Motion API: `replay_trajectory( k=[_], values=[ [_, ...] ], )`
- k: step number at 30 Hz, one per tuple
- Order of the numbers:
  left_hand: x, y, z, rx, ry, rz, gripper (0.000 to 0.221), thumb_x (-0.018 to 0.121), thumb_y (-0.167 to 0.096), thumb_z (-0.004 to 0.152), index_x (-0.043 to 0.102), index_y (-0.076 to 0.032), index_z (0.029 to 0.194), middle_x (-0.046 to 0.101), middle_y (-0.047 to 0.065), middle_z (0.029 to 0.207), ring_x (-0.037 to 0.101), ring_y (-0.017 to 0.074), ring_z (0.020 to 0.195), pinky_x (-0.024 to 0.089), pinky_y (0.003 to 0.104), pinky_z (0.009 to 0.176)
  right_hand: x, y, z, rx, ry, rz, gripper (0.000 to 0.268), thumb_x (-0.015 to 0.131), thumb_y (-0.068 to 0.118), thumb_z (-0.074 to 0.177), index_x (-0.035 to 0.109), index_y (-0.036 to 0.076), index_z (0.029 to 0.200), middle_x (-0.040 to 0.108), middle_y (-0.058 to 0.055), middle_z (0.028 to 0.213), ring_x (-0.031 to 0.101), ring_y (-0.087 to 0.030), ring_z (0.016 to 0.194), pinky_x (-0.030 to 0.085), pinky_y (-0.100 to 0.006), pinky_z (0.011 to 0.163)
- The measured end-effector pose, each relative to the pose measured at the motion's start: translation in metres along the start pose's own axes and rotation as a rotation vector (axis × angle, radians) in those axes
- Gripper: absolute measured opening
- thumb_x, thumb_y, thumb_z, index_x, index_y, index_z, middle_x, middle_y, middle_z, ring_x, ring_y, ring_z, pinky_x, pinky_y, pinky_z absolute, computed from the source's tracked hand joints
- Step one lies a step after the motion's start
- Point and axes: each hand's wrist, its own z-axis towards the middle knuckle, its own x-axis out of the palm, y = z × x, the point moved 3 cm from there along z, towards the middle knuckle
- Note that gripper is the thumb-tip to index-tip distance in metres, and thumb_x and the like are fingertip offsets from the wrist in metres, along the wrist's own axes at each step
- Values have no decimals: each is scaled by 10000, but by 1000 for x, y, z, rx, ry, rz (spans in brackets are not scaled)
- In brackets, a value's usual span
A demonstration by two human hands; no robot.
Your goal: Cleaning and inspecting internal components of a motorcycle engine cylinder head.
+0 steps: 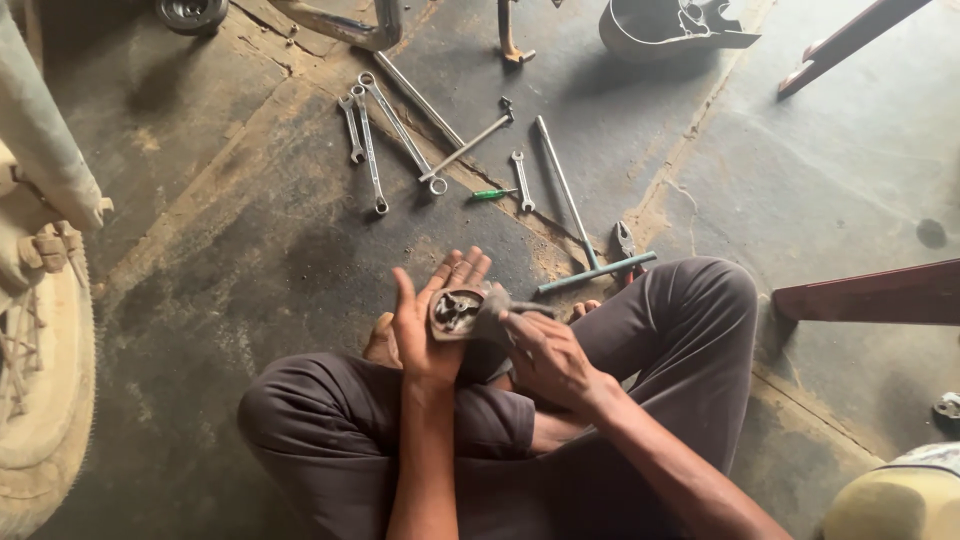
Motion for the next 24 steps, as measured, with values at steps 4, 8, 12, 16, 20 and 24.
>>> replay_trajectory(
  k=[4,8,12,16,20,24],
  values=[
    [-35,3,5,-30,-12,193,637,435,-565,1067,535,34,1258,546,288,1372,537,419,1325,485,544,1077,7,-5,-10,37,79,-91,551,728,-78,856,497,-50,1355,723,-205,1143,748,-340,1015,616,-399,887],
    [-52,-4,8,133,13,295,464,406,-436,1176,578,-11,1254,597,203,1360,607,315,1238,538,478,998,28,22,-11,118,43,-114,536,701,-79,868,495,-65,1363,727,-214,1156,749,-340,1041,616,-397,922],
    [-32,-7,3,282,-110,442,440,365,-410,1126,591,-50,1240,618,135,1339,628,249,1136,572,468,925,36,43,-3,180,-17,-144,535,706,-63,902,472,-102,1382,716,-247,1150,753,-339,1033,610,-411,923],
    [-16,-6,-5,382,-77,493,482,352,-428,1118,561,-41,1316,584,134,1399,608,210,1156,569,432,984,39,58,4,221,-54,-124,541,695,-61,916,450,-119,1394,714,-251,1148,753,-354,1057,607,-412,941],
    [-9,-5,-11,418,-24,454,510,342,-453,1123,548,-36,1333,537,115,1462,575,184,1180,547,401,1017,37,64,8,232,-71,-97,544,672,-87,909,440,-122,1400,721,-244,1152,746,-367,1081,599,-418,967],
    [-8,-6,-13,443,14,455,541,343,-462,1147,530,-22,1399,498,98,1421,516,194,1209,521,391,1070,36,67,9,201,-69,-93,580,656,-103,868,423,-130,1398,710,-260,1148,734,-390,1090,587,-446,996]
  ],
)
